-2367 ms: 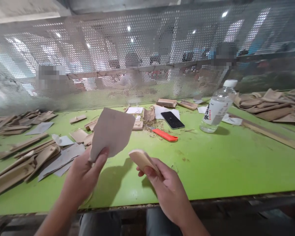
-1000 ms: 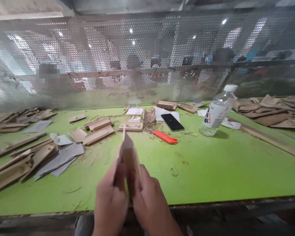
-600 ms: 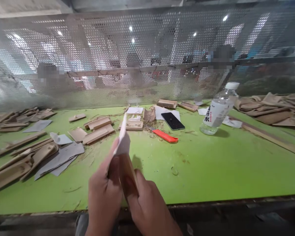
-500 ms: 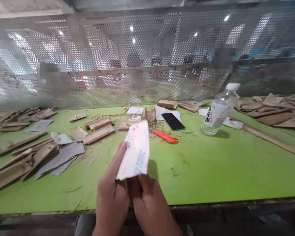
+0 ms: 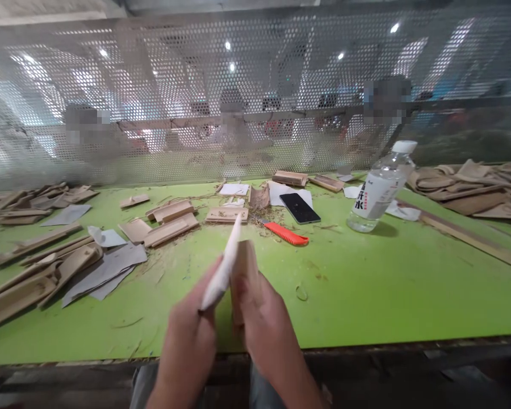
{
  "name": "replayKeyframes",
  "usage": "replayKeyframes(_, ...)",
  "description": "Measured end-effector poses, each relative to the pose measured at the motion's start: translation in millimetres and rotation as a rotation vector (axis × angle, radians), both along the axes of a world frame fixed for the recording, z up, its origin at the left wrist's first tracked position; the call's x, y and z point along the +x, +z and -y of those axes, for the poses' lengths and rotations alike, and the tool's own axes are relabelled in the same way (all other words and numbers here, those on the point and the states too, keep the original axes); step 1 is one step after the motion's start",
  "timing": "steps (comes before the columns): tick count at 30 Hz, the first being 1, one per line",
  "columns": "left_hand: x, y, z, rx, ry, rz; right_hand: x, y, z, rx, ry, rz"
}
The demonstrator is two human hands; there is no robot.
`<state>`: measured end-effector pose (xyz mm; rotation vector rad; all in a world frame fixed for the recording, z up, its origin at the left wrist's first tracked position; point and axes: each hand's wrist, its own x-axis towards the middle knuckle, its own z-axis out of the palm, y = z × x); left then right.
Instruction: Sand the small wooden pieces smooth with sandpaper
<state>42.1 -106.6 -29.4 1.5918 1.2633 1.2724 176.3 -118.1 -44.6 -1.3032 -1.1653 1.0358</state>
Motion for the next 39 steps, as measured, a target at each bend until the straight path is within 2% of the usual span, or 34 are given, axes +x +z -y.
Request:
replayKeyframes(2,-14,6.0,-8,-0.109,0.192,-0.068,5,8.7,0,-0.14,0.039,-0.295)
replayKeyframes(5,-29,14.7,-17,-0.078,0.276,-0.137,11,18.8,2,-0.181,0.175,-0.61)
replayKeyframes(8,-34,10.1,-23,-0.053,0.247,-0.232,13,20.0,3,-0.179,0.271,-0.715)
replayKeyframes(11,-43,-2.3,-30,0.085,0.223,-0.447,12,17.0,4,-0.155,0.308,-0.731)
replayKeyframes(13,-54,-4.4,-36,0.143,0.095,-0.623,12,16.2,5,-0.146,0.324,-0.698)
replayKeyframes(17,-72,14.6,-52,0.036,-0.383,-0.897,24,23.8,0,-0.222,0.279,-0.476)
replayKeyframes(20,-72,30.1,-72,0.008,-0.542,-0.971,43,36.5,-17,-0.204,0.224,-0.123)
replayKeyframes(25,-65,31.4,-116,0.037,-0.598,-0.93,63,53.5,-73,-0.179,0.294,0.496)
replayKeyframes(29,-71,28.3,-137,0.064,-0.64,-0.91,62,49.6,-108,-0.049,0.388,0.775)
replayKeyframes(35,-88,34.2,-148,-0.034,-0.795,-0.969,65,37.1,-111,0.118,0.493,0.969)
replayKeyframes(37,-89,36.1,-147,-0.071,-0.799,-1.018,67,38.5,-110,0.137,0.46,1.045)
replayKeyframes(39,-87,36.6,-142,-0.052,-0.773,-1.05,72,41.4,-113,0.149,0.356,1.081)
